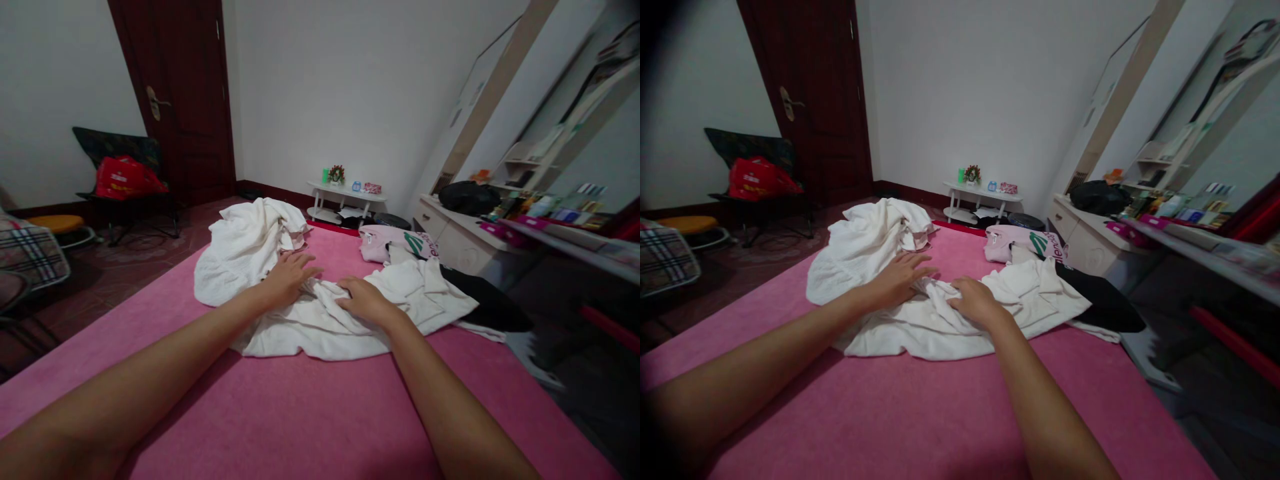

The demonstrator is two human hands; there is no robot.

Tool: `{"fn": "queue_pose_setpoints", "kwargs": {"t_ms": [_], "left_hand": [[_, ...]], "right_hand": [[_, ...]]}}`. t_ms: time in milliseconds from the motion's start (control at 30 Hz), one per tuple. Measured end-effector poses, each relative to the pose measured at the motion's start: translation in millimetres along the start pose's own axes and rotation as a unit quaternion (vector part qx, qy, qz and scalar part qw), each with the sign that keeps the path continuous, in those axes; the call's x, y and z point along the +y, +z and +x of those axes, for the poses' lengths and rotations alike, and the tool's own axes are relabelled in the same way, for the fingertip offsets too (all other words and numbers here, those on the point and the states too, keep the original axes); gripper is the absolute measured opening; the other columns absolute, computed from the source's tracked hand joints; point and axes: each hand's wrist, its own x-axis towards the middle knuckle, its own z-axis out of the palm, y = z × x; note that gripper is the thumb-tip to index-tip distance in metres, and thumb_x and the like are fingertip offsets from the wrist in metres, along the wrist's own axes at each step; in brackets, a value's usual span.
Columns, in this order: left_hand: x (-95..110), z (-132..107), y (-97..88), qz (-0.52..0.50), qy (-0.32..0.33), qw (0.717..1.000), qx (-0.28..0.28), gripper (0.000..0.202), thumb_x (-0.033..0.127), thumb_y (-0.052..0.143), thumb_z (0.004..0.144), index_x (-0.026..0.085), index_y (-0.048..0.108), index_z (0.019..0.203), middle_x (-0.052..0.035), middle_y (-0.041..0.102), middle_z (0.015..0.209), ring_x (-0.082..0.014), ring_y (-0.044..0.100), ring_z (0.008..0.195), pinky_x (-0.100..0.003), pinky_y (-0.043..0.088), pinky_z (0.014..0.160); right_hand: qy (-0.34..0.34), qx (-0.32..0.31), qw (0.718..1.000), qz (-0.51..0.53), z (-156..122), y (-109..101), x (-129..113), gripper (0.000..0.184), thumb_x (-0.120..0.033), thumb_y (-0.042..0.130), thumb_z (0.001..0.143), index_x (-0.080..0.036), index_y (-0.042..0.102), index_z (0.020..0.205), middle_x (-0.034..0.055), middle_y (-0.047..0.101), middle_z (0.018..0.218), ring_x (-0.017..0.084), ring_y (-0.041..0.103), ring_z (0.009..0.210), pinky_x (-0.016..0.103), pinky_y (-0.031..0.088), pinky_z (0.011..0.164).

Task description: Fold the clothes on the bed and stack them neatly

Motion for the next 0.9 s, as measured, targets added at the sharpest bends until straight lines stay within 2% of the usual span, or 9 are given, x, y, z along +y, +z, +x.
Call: {"fn": "queue_pose_setpoints", "kwargs": {"t_ms": [133, 233, 400, 533, 600, 667, 767, 900], "left_hand": [[8, 0, 8.8, -0.013, 0.028, 0.998, -0.055, 0.041, 0.005, 0.053, 0.075, 0.025, 0.069, 0.106, -0.0054, 0.050, 0.139, -0.0274, 0.043, 0.127, -0.045, 0.033, 0.104], [7, 0, 13.1, -0.022, 0.031, 0.998, -0.057, 0.044, 0.004, 0.052, 0.074, 0.025, 0.069, 0.109, -0.0044, 0.046, 0.143, -0.0291, 0.039, 0.131, -0.046, 0.032, 0.105], [10, 1, 7.8, -0.034, 0.038, 0.995, -0.085, 0.043, 0.001, 0.050, 0.070, 0.019, 0.068, 0.104, -0.0090, 0.066, 0.116, -0.0261, 0.053, 0.116, -0.050, 0.029, 0.106], [14, 1, 2.5, -0.022, 0.041, 0.997, -0.063, 0.038, 0.001, 0.052, 0.068, 0.019, 0.068, 0.097, -0.0089, 0.067, 0.113, -0.0293, 0.049, 0.123, -0.056, 0.020, 0.109], [14, 0, 1.3, -0.018, 0.042, 0.997, -0.060, 0.036, 0.002, 0.051, 0.069, 0.020, 0.067, 0.094, -0.0084, 0.069, 0.107, -0.0281, 0.054, 0.116, -0.056, 0.016, 0.110], [15, -1, 1.0, -0.021, 0.038, 0.997, -0.068, 0.032, 0.002, 0.050, 0.069, 0.020, 0.067, 0.091, -0.0074, 0.071, 0.096, -0.0251, 0.062, 0.100, -0.055, 0.015, 0.111], [15, -1, 0.6, -0.026, 0.034, 0.997, -0.071, 0.028, 0.003, 0.050, 0.070, 0.020, 0.065, 0.087, -0.0060, 0.070, 0.086, -0.0226, 0.065, 0.085, -0.052, 0.019, 0.110], [16, -1, -1.3, -0.032, 0.025, 0.996, -0.082, 0.029, 0.005, 0.050, 0.071, 0.020, 0.065, 0.091, -0.0074, 0.070, 0.090, -0.0233, 0.065, 0.086, -0.043, 0.038, 0.097]], "right_hand": [[-0.008, 0.002, 1.000, 0.006, 0, -1, 1, 0.034, -0.030, 0.063, 0.078, -0.015, 0.066, 0.109, 0.0103, 0.066, 0.111, 0.020, 0.061, 0.096, 0.027, 0.042, 0.085], [-0.010, 0.002, 1.000, 0.007, -1, -2, 0, 0.033, -0.030, 0.063, 0.079, -0.015, 0.067, 0.108, 0.0102, 0.066, 0.110, 0.020, 0.060, 0.097, 0.027, 0.042, 0.086], [-0.005, 0.004, 1.000, 0.015, -1, 0, 2, 0.033, -0.028, 0.063, 0.078, -0.015, 0.066, 0.109, 0.0102, 0.065, 0.111, 0.019, 0.060, 0.096, 0.026, 0.041, 0.086], [-0.013, -0.002, 1.000, 0.015, 0, 0, 2, 0.033, -0.028, 0.063, 0.079, -0.015, 0.066, 0.109, 0.0107, 0.064, 0.110, 0.019, 0.059, 0.096, 0.027, 0.041, 0.085], [-0.010, -0.004, 1.000, 0.014, 0, -2, 1, 0.032, -0.028, 0.062, 0.079, -0.014, 0.066, 0.107, 0.0108, 0.065, 0.110, 0.020, 0.060, 0.095, 0.027, 0.041, 0.084], [-0.006, -0.006, 1.000, 0.014, -1, -4, -2, 0.031, -0.027, 0.063, 0.079, -0.015, 0.066, 0.107, 0.0106, 0.065, 0.109, 0.019, 0.060, 0.095, 0.026, 0.041, 0.084], [-0.007, -0.006, 1.000, 0.016, -3, -7, -5, 0.029, -0.027, 0.063, 0.079, -0.015, 0.067, 0.106, 0.0104, 0.065, 0.108, 0.018, 0.060, 0.093, 0.026, 0.041, 0.083], [-0.013, 0.001, 1.000, 0.019, -4, -3, -1, 0.029, -0.027, 0.063, 0.079, -0.014, 0.067, 0.105, 0.0110, 0.065, 0.107, 0.019, 0.060, 0.093, 0.026, 0.041, 0.083]]}}
